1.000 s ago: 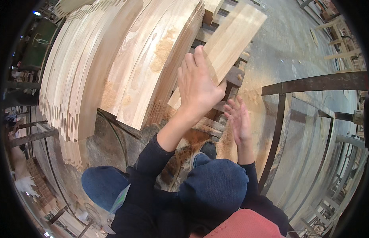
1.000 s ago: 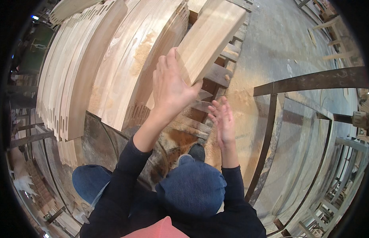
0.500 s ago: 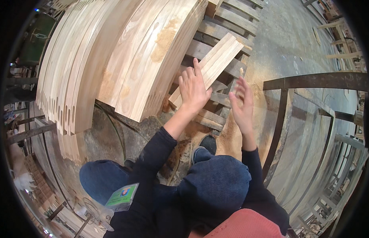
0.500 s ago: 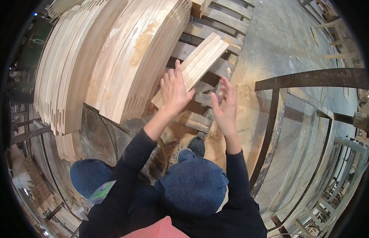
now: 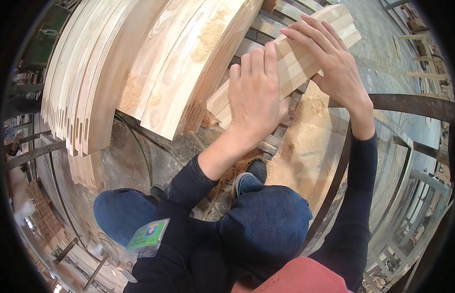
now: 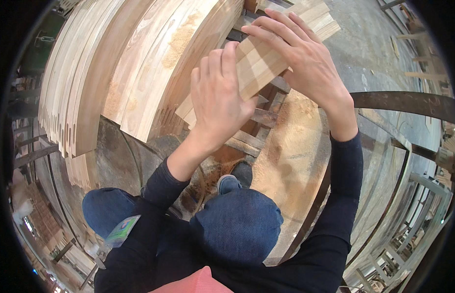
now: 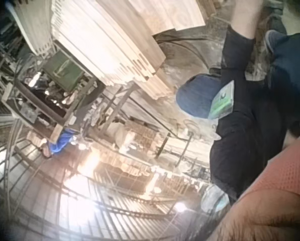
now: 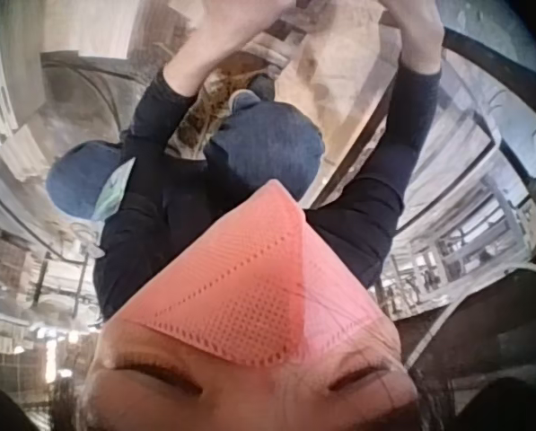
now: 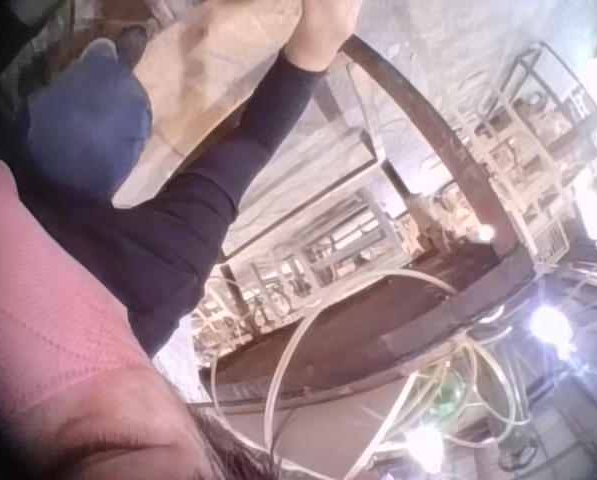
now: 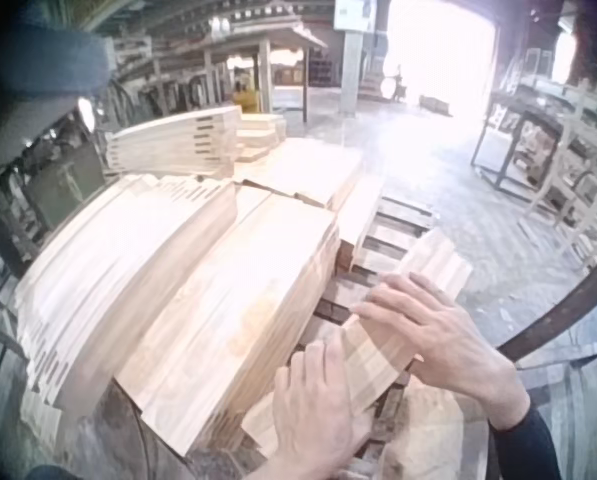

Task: The person squats and repeatedly picks up small wooden pieces with cutouts from a pile, aligns them, and stacks them into neat piles on a pallet. The person handles the pieces by hand and moves between stacks to organize them.

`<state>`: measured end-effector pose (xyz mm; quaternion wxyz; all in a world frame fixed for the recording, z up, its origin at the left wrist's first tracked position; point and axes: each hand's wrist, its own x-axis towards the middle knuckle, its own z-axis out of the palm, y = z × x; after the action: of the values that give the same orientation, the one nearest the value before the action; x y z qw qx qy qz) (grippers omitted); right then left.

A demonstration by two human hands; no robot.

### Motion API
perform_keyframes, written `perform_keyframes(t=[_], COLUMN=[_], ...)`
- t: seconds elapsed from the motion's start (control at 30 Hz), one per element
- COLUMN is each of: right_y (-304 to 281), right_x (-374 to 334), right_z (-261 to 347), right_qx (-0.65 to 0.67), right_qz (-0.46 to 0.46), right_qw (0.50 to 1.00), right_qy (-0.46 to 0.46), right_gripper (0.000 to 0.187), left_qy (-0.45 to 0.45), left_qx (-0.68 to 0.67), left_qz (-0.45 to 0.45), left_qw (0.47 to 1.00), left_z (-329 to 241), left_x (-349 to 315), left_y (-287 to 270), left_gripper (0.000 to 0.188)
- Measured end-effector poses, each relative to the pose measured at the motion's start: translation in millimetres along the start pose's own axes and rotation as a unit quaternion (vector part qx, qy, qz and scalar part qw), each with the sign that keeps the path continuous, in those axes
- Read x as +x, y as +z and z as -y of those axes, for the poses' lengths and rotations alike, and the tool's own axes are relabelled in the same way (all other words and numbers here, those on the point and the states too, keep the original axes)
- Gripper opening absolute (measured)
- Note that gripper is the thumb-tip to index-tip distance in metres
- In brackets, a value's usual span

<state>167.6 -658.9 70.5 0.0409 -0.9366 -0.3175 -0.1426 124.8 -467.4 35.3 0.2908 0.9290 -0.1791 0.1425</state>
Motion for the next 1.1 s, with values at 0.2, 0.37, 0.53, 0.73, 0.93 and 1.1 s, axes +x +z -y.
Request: perform_keyframes(t=[0.2, 0.37, 0.53, 0.73, 0.93, 1.1], right_y=[86.3, 106.9, 101.0, 107.9, 96.1, 112.9], right_x=[-30.8, -52.7, -52.1, -79.6, -100.3, -75.1], right_z=[14.1, 22.2, 21.7, 15.5, 12.7, 54.2], right_qx=[0.025, 0.089, 0.059, -0.007, 0.036, 0.151], right_qz=[0.164, 0.15, 0.168, 0.109, 0.04, 0.068], right_qw=[0.986, 0.982, 0.982, 0.994, 0.998, 0.985], right_qy=[0.032, 0.078, 0.063, 0.03, -0.011, 0.042], right_gripper=[0.114, 0.125, 0.121, 0.074, 0.061, 0.061], left_qy=[0.007, -0.013, -0.014, -0.062, -0.093, -0.088], left_qx=[0.141, 0.029, 0.038, -0.004, -0.13, -0.024], left_qz=[0.096, 0.149, 0.132, 0.118, 0.112, 0.191], left_qw=[0.985, 0.988, 0.99, 0.991, 0.981, 0.977], left_z=[33.4, 42.1, 48.1, 64.1, 59.5, 97.4], left_x=[-52.9, -69.2, -68.1, -57.6, -46.7, -67.7], left_y=[64.8, 66.1, 66.0, 65.9, 73.6, 73.4], left_gripper=[0.106, 0.117, 0.109, 0.086, 0.071, 0.056])
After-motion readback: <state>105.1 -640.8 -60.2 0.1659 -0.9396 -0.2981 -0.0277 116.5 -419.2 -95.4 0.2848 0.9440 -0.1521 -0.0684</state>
